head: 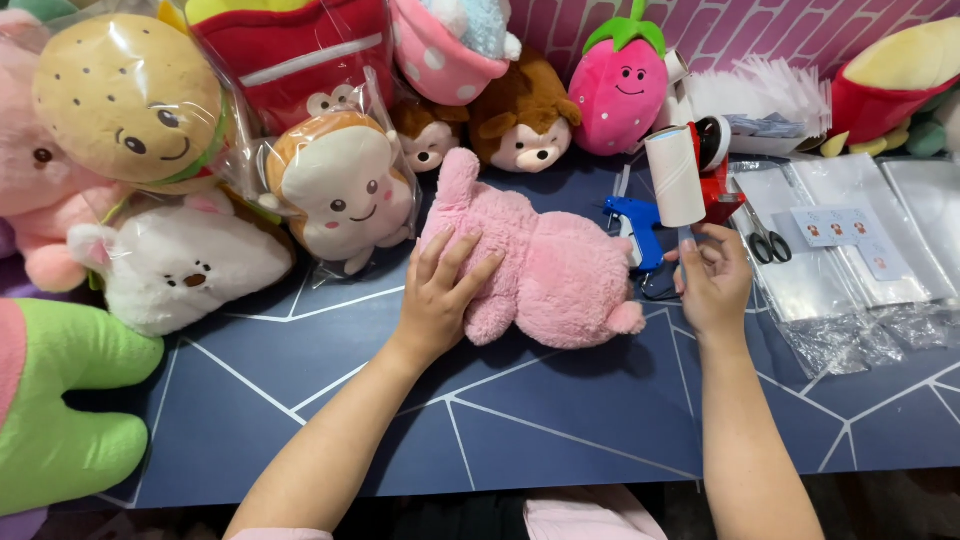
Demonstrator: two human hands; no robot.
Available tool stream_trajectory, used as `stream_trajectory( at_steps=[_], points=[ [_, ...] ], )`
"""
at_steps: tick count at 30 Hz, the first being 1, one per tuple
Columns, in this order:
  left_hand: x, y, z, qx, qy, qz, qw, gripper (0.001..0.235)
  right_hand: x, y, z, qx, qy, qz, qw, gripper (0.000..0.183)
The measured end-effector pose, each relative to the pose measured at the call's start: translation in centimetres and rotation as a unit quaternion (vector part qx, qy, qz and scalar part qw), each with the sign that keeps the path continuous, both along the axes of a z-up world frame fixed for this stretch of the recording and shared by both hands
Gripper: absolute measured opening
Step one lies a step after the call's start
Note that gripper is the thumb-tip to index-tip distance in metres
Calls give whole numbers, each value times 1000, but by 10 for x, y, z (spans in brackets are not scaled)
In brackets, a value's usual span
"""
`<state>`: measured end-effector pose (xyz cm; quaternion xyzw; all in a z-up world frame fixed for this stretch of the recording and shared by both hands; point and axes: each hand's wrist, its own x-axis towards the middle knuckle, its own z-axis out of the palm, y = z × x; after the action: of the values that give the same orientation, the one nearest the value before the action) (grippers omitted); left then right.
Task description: Using a lint roller to remove lint and dust from a pink plush toy.
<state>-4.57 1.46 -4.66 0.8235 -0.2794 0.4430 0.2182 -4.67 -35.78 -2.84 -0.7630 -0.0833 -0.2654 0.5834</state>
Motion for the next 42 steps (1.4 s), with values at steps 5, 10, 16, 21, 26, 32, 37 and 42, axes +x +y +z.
stream_trajectory(
  at_steps=[5, 10, 16, 21, 26, 32, 37, 42],
  points=[
    [1, 3, 2, -4, -5, -8, 1000, 32, -32, 9, 29, -68, -1, -5, 998, 22],
    [2, 8, 15, -34, 16, -13, 999, 39, -69, 35, 48, -255, 43, -55, 964, 18],
    [2, 16, 22, -12, 12, -8, 1000, 46, -111, 44, 38, -301, 36, -32, 952, 19],
    [-2, 18, 29, -2, 51, -58, 997, 50, -147, 73, 41, -291, 76, 117, 946, 21],
    [-3, 17, 30, -11, 40, -21, 999, 40, -135, 57, 60, -265, 56, 102, 957, 21],
    [3, 13, 22, -23, 55, 40, 997, 47, -55, 37, 85, -273, 55, -19, 960, 26],
    [6, 9, 22, -11, 58, 67, 996, 42, -27, 49, 65, -295, 73, -11, 953, 28],
    [15, 10, 9, 8, 64, 92, 994, 45, -55, 62, 73, -369, 62, 36, 927, 27]
  ],
)
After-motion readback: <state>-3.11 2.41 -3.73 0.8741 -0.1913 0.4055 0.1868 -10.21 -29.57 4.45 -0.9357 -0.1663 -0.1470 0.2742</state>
